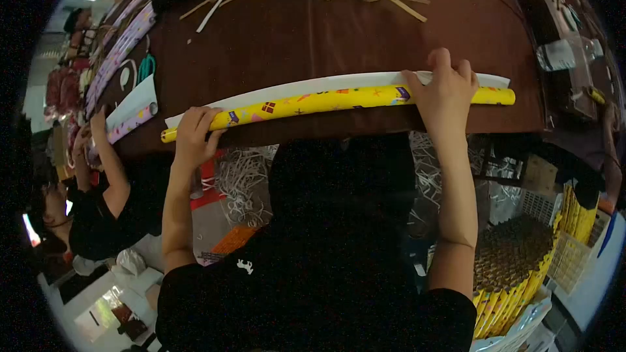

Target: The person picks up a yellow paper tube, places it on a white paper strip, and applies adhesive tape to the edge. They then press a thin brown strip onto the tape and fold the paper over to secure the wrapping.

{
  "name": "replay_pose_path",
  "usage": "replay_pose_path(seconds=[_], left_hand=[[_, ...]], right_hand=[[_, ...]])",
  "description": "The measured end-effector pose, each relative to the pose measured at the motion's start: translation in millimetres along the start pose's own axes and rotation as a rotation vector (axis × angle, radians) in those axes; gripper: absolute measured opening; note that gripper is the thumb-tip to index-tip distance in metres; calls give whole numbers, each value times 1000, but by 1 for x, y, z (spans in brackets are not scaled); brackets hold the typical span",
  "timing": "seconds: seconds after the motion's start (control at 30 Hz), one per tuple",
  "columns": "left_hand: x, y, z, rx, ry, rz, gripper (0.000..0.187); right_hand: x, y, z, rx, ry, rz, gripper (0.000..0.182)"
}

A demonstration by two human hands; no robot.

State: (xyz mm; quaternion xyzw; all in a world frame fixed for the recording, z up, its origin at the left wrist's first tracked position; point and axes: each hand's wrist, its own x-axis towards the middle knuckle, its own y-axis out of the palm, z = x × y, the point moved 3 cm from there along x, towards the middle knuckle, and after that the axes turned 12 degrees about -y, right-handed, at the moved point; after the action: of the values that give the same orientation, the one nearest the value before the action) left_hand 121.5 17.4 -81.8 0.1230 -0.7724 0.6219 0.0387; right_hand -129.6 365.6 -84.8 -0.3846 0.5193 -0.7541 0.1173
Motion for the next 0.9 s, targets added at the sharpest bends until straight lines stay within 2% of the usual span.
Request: replay_pose_path(seconds=[0.2, 0.27, 0.33, 0.4, 0.47, 0.53, 0.63, 0.73, 0.9], left_hand=[[0, -3, -5, 19, -56, -31, 44], [4, -4, -16, 103, -20, -67, 48], [12, 0, -42, 296, -76, -230, 46], [29, 24, -78, 73, -70, -359, 46], [50, 47, -135, -260, -5, -275, 41], [76, 65, -183, -386, 87, -270, 37], [109, 88, -226, -363, 84, -240, 33], [126, 89, -240, -384, -15, -110, 32], [127, 104, -244, -236, 10, -262, 24]], right_hand=[[-1, 3, -1, -88, -21, 10, 38], [2, 2, 2, -68, -29, -5, 38], [2, 0, 6, -104, -39, -20, 39], [2, 1, 7, -118, -18, 10, 39], [1, -1, 3, -147, 2, 39, 39], [3, 0, 3, -115, 13, 55, 41], [3, -3, 5, -119, -28, 25, 42], [2, -7, 8, -79, -63, -39, 44], [4, -6, 6, -51, -77, -8, 44]])
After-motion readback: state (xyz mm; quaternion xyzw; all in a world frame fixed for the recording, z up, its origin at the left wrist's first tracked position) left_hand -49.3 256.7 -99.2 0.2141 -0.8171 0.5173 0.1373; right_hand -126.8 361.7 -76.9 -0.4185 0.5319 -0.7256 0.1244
